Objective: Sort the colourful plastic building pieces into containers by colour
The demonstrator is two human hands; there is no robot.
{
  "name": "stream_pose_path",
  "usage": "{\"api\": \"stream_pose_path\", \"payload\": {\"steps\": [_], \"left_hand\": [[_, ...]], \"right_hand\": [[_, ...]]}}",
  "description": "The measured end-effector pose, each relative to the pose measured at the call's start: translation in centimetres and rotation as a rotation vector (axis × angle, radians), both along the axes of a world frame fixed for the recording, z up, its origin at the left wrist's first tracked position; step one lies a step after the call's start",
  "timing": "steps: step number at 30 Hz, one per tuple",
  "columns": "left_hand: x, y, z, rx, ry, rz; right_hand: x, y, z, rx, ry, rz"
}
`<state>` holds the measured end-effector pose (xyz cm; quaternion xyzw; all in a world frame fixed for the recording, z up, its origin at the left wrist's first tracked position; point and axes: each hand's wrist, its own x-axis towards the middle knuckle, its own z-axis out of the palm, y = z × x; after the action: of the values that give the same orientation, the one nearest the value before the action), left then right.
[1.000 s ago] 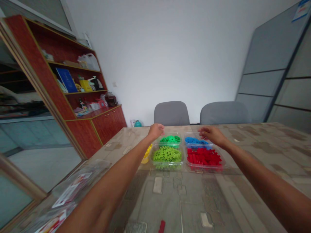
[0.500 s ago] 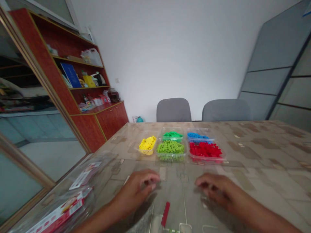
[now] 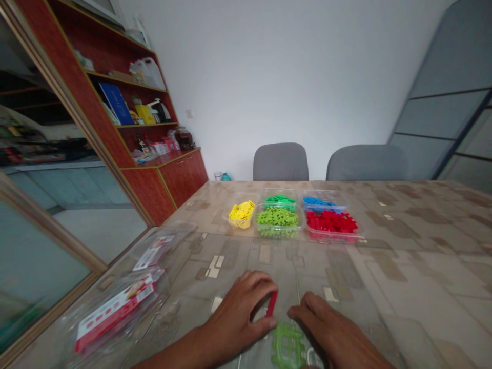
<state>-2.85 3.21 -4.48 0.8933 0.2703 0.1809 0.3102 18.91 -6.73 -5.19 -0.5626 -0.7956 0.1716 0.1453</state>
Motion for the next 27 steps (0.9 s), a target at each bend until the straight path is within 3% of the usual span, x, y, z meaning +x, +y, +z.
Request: {"api": "stream_pose_path", "payload": {"steps": [6, 14, 17, 23, 27], "left_hand": [[0.2, 0.0, -0.7, -0.017, -0.033, 0.024], [-0.1, -0.1, -0.9, 0.077, -0.038, 0.026], [0.0, -0.1, -0.9, 0.057, -0.042, 0.057], [0.4, -0.1, -2.0, -0.078, -0.126, 0.169], [0.3, -0.4, -1.1, 0.013, -0.158, 0.165]], "right_hand": [[-0.3, 0.5, -0.4, 0.03, -0.055, 0.056], [0.8, 0.5, -0.8, -0.058, 0.19, -0.036], [2.1, 0.6, -0.4, -0.138, 0.242, -0.112], [3.4, 1.4, 0.9, -0.079, 0.369, -0.017], [1.9, 2.4, 1.3, -0.059, 0.314, -0.051]]}}
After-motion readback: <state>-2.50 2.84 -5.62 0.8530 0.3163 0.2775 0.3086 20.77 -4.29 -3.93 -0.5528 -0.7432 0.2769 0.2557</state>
